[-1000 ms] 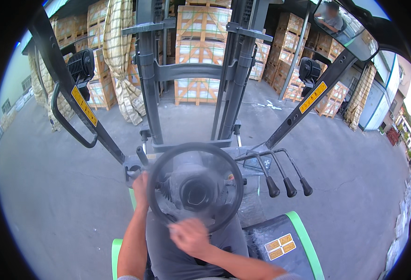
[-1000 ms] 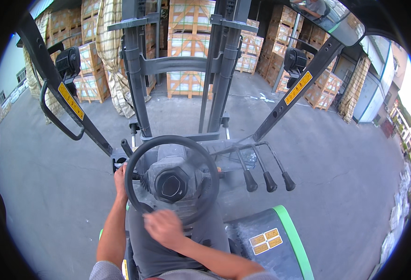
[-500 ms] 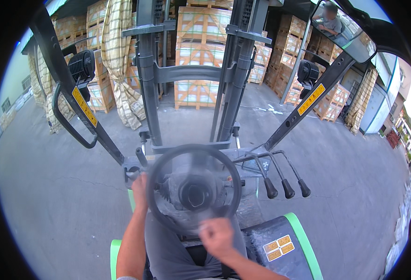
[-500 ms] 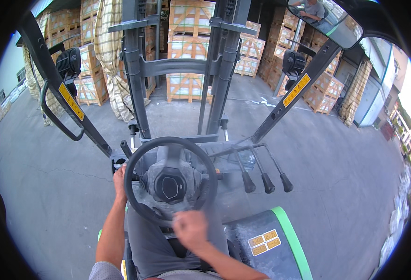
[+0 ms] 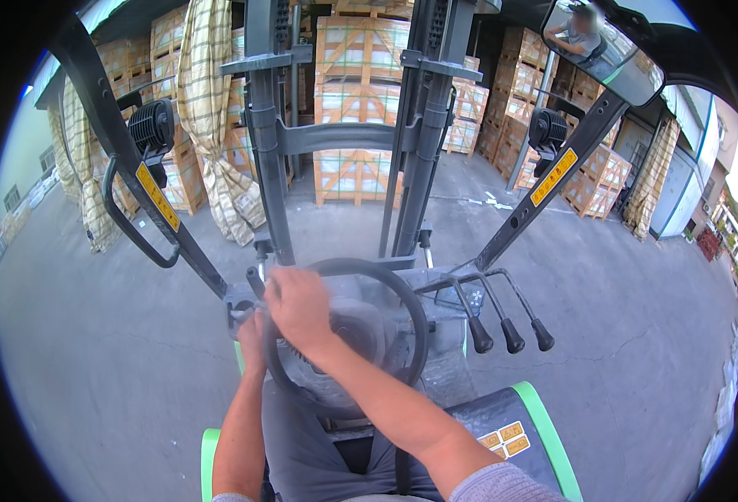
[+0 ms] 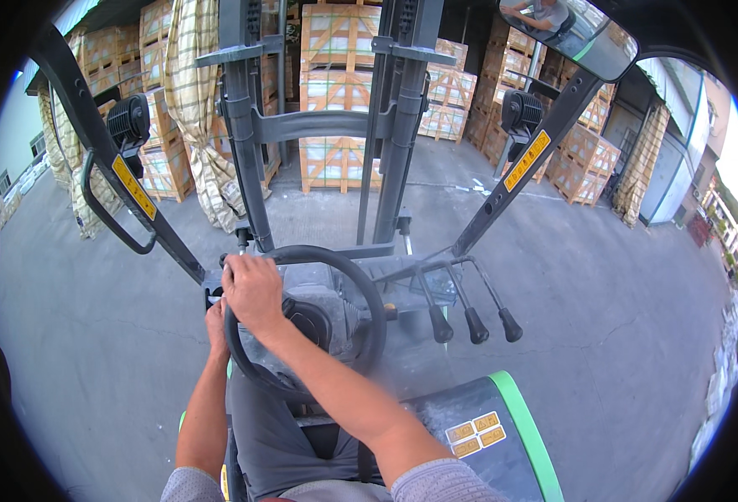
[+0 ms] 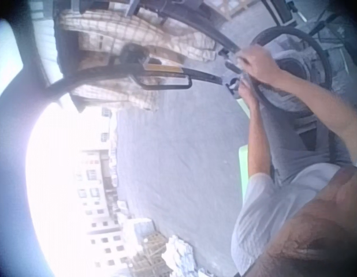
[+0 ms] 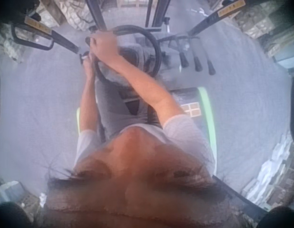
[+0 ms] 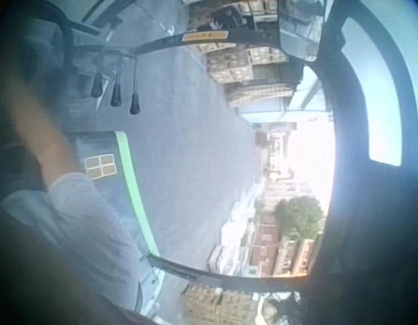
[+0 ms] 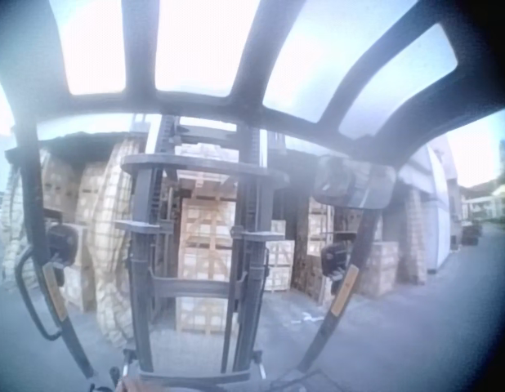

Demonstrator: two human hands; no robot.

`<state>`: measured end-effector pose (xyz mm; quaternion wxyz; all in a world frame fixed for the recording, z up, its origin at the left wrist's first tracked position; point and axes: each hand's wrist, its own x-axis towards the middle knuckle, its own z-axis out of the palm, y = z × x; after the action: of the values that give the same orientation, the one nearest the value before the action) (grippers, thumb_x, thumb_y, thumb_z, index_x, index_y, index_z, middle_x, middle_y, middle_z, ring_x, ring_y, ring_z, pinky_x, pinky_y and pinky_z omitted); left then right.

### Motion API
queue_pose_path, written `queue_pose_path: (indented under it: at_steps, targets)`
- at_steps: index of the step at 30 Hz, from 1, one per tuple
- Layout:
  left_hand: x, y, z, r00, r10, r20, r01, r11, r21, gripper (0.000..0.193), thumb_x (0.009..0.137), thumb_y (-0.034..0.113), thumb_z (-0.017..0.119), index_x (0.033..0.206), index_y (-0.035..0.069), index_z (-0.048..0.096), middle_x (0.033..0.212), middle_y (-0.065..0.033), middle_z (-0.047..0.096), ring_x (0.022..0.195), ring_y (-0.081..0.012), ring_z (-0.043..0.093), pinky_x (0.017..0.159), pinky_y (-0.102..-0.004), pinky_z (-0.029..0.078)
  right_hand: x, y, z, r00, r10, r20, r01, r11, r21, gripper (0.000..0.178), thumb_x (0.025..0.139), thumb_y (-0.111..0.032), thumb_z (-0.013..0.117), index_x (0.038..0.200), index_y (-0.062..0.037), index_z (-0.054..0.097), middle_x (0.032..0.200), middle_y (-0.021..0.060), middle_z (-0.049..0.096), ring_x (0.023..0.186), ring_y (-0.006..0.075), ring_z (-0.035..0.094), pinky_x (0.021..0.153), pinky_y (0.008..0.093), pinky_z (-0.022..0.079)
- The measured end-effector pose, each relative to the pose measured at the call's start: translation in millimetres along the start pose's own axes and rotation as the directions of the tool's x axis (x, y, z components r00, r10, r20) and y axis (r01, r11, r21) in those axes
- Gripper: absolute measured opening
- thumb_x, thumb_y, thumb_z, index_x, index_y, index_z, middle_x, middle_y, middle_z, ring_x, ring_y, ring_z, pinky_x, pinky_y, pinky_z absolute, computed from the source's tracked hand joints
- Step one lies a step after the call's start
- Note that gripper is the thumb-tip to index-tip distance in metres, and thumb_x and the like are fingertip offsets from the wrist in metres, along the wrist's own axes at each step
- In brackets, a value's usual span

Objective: The person operates a forklift in a warehouse, steering and using the controls to maneuver the vehicle. The person positions the forks under a pallet of stacked boxes and lifts it slightly.

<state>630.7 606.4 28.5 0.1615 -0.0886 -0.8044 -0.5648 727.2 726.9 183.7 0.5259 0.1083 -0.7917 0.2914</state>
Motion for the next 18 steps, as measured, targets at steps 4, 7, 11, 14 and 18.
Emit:
queue_pose_path:
  at_steps: [4, 7, 11, 14, 18]
  targets:
    - [4, -19, 8, 0.980, 0.188, -0.066, -0.194, 0.977, -0.086, 0.047, 0.103, 0.036, 0.049, 0.085, -0.004, 0.065, 0.085, -0.0250, 0.070, 0.088, -0.0438, 0.069, 0.075, -0.0496, 0.049, -20, -17, 13, 0.999, -0.047, 0.002, 0.047, 0.999, 0.000, 0.009, 0.086, -0.011, 0.068, 0.094, -0.0074, 0.065, 0.082, 0.0068, 0.064, 0.082, 0.0276, 0.063, 0.075, 0.0409, 0.046]
    - [8, -28, 6, 0.936, 0.349, -0.037, -0.349, 0.937, -0.008, 0.046, 0.103, 0.036, 0.050, 0.085, -0.005, 0.063, 0.086, -0.0252, 0.069, 0.086, -0.0422, 0.069, 0.073, -0.0494, 0.049, -39, -30, 16, 0.996, -0.077, 0.040, 0.077, 0.997, 0.003, 0.010, 0.086, -0.011, 0.067, 0.095, -0.0066, 0.065, 0.083, 0.0078, 0.064, 0.082, 0.0277, 0.062, 0.075, 0.0412, 0.046]
    - [13, -18, -4, 0.997, 0.050, 0.060, -0.050, 0.999, 0.001, 0.047, 0.105, 0.034, 0.048, 0.086, -0.005, 0.063, 0.083, -0.0251, 0.067, 0.076, -0.0382, 0.066, 0.071, -0.0483, 0.047, -79, -51, 15, 0.991, -0.061, 0.117, 0.064, 0.998, -0.023, 0.012, 0.087, -0.011, 0.069, 0.097, -0.0055, 0.066, 0.083, 0.0082, 0.062, 0.079, 0.0269, 0.060, 0.076, 0.0408, 0.047]
    - [13, -4, -11, 0.999, 0.022, 0.040, -0.022, 1.000, -0.013, 0.049, 0.106, 0.034, 0.045, 0.086, -0.006, 0.064, 0.079, -0.0257, 0.065, 0.072, -0.0360, 0.062, 0.072, -0.0476, 0.047, -115, -62, 2, 0.990, -0.056, 0.127, 0.062, 0.997, -0.038, 0.015, 0.086, -0.010, 0.071, 0.100, -0.0056, 0.068, 0.084, 0.0081, 0.063, 0.079, 0.0262, 0.061, 0.075, 0.0393, 0.047]
    - [10, 9, -19, 0.999, -0.016, 0.036, 0.016, 1.000, -0.012, 0.052, 0.106, 0.035, 0.043, 0.087, -0.007, 0.066, 0.078, -0.0268, 0.065, 0.072, -0.0380, 0.063, 0.073, -0.0482, 0.047, -152, -67, -28, 0.995, 0.016, 0.095, -0.011, 0.999, -0.045, 0.019, 0.080, -0.005, 0.075, 0.098, -0.0056, 0.069, 0.082, 0.0080, 0.066, 0.079, 0.0258, 0.064, 0.073, 0.0380, 0.049]
